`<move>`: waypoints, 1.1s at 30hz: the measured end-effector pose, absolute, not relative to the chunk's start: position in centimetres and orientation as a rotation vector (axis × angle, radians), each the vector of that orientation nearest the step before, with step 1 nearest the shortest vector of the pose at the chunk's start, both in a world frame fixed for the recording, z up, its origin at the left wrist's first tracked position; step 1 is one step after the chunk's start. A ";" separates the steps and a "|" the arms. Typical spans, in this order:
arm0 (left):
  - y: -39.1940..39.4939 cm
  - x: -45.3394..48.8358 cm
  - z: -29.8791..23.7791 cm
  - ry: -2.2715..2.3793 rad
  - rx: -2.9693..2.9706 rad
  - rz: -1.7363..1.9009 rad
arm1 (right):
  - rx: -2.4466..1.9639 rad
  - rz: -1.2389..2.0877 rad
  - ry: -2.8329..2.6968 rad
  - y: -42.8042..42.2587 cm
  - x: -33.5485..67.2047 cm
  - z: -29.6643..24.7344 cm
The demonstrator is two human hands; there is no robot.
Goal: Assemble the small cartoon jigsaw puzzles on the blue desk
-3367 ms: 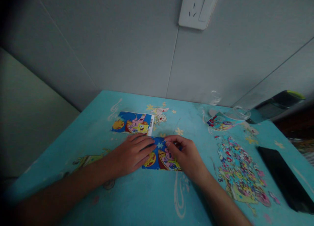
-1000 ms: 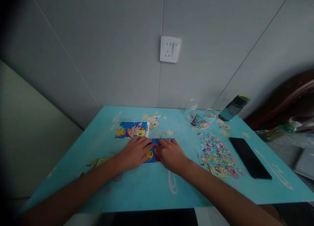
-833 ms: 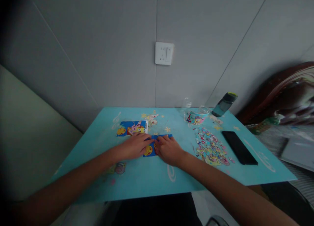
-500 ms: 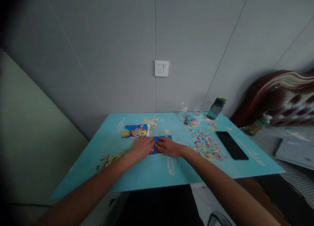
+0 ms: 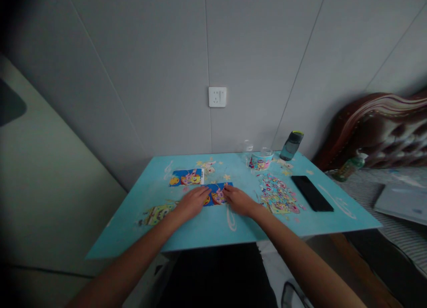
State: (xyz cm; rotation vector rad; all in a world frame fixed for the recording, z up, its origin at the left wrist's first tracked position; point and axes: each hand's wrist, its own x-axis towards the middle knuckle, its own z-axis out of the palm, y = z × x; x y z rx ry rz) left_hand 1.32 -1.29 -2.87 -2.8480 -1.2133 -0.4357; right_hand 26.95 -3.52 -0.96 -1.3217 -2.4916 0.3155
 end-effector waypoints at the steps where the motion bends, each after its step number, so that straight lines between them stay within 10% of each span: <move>1: -1.2 1.6 -2.6 -1.232 -2.838 -0.443 | -1.312 0.300 -2.493 -3.4 26.9 -0.9; 33: -2.1 2.1 -4.7 -1.353 -3.030 -0.308 | -1.099 0.242 -2.586 0.2 26.0 1.5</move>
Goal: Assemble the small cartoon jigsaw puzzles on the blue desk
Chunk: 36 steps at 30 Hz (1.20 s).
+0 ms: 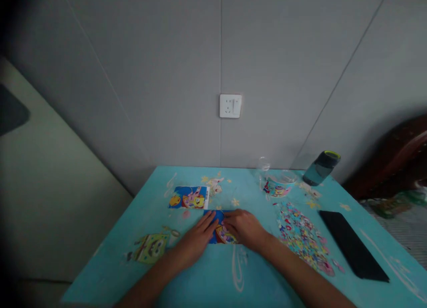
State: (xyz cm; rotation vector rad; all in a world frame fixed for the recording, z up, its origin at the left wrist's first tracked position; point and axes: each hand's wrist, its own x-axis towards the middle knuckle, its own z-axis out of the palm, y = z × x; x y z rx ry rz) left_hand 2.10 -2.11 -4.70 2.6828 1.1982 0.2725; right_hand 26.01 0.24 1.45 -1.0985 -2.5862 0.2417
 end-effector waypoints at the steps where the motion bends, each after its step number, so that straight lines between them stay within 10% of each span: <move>1: -2.4 2.2 -4.7 1.213 2.670 0.295 | -1.047 0.261 -2.594 1.6 25.2 2.4; 17: -4.3 7.6 -2.6 1.595 2.477 0.501 | -0.774 0.283 -2.721 13.0 16.8 0.6; 28: -1.3 10.0 -4.0 1.638 2.436 0.482 | -1.286 0.504 -2.408 -3.3 28.2 -0.4; 36: 4.6 12.1 -4.5 1.549 2.543 0.390 | -1.463 0.153 -2.471 1.0 29.0 -1.9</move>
